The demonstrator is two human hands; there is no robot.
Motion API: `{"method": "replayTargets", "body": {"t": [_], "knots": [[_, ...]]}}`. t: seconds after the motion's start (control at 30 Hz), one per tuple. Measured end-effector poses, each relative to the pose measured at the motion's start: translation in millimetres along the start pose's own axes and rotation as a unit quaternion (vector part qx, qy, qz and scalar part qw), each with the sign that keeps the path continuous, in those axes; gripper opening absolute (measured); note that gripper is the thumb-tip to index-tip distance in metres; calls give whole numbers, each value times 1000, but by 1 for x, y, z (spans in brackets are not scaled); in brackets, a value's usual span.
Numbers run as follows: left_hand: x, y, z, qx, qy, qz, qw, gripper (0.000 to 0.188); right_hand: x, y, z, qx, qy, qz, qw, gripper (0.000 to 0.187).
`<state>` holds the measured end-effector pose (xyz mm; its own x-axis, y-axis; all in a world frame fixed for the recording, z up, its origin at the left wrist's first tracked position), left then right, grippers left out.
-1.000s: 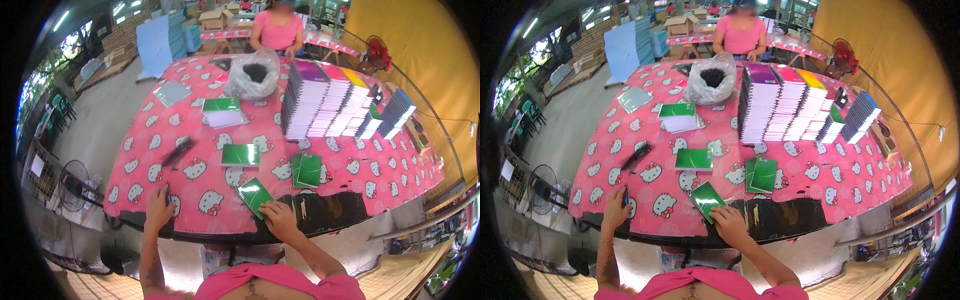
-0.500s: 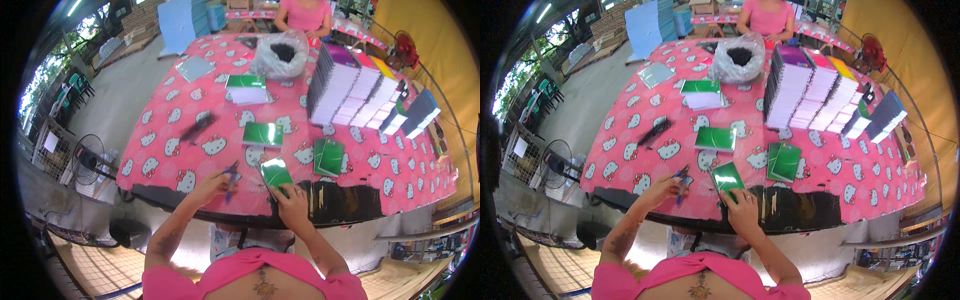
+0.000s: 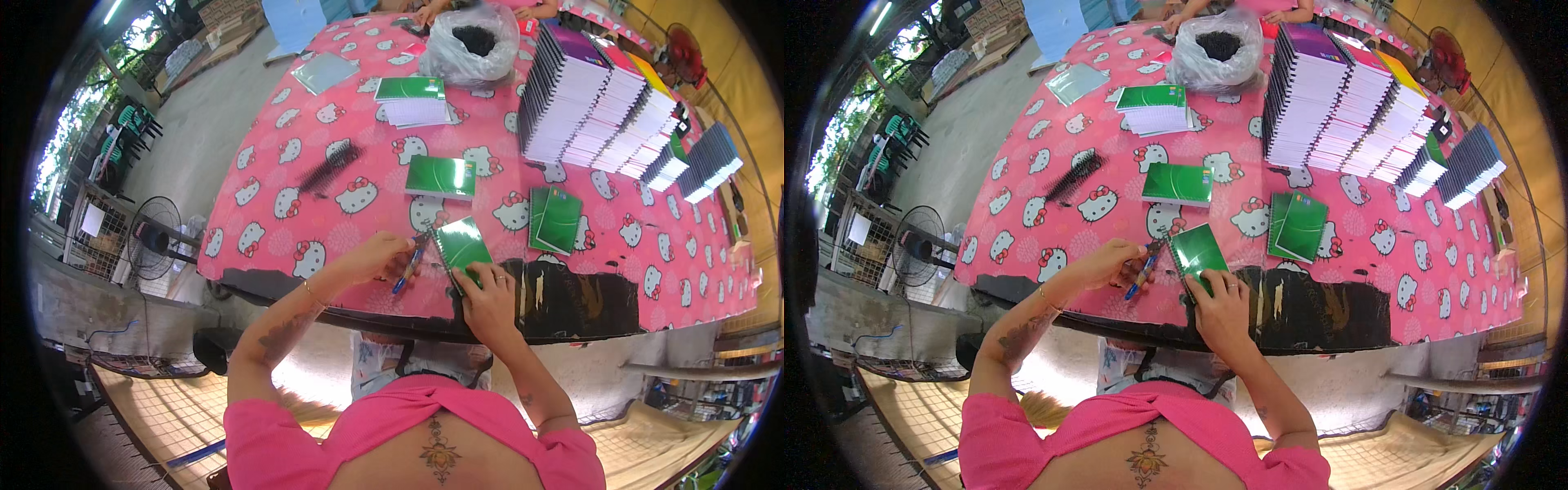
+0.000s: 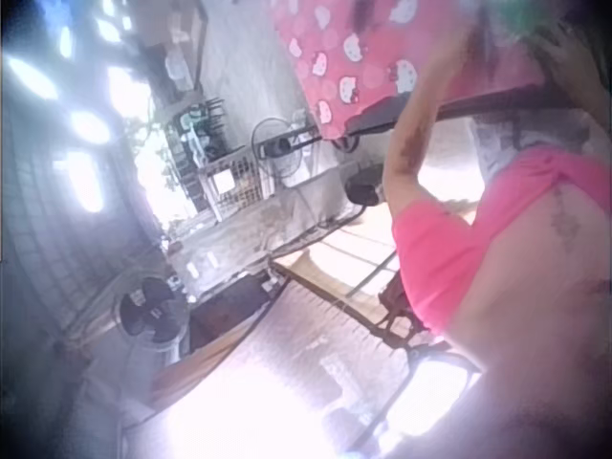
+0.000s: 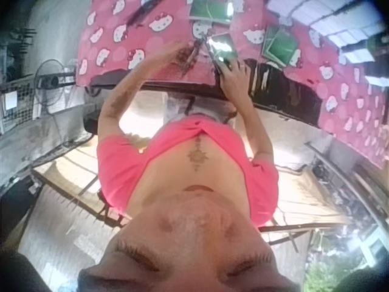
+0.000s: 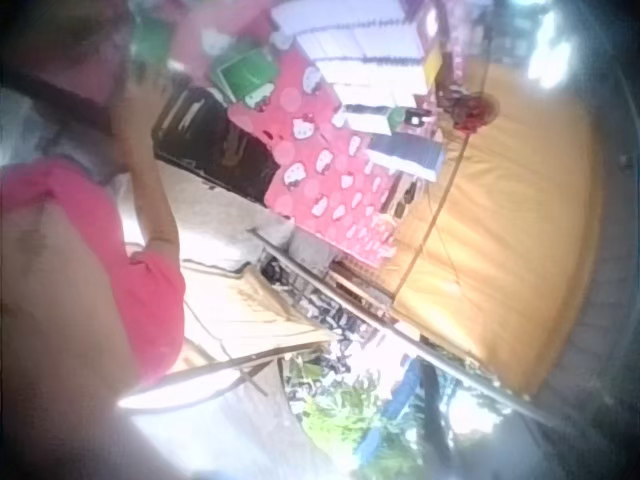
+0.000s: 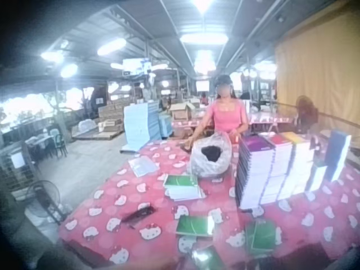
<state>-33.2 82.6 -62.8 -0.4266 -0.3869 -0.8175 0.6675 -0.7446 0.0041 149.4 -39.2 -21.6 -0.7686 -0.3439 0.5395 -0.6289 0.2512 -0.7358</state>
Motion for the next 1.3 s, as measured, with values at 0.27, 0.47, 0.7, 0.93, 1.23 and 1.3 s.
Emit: {"method": "replayTargets", "body": {"t": [0.27, 0.47, 0.7, 0.93, 1.23, 1.3], "knots": [[-6, 2, -8, 3, -17, -26, 1000, 32, -2, 0, 1, -6, -2, -13, 1000, 52], [-4, 0, -8, -26, 6, -69, 997, 33, -1, -1, 0, -4, 6, -11, 1000, 52], [6, -2, -5, -17, -21, 12, 1000, 32, 1, 1, 1, -6, 3, -9, 1000, 54], [-56, 25, 19, -273, 144, -722, 620, 33, -2, -3, 2, -13, 13, -2, 1000, 53], [-45, -7, 44, -293, 175, -683, 646, 37, -44, -83, -10, -196, 46, -231, 952, 45], [-50, -16, 41, -352, 207, -584, 702, 38, -56, -115, -16, -256, 54, -208, 942, 46]]}}
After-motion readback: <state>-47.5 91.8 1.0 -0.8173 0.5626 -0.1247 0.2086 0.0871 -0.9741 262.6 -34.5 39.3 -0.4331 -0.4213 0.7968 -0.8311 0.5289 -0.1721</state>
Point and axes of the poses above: each hand's wrist, its own z-axis away from the middle knuckle, its own y-axis out of the palm, x = y × z, the point moved 7 cm from there along -z, towards the middle knuckle, and after that the axes turned 15 degrees about -z, right-handed, at the moved point
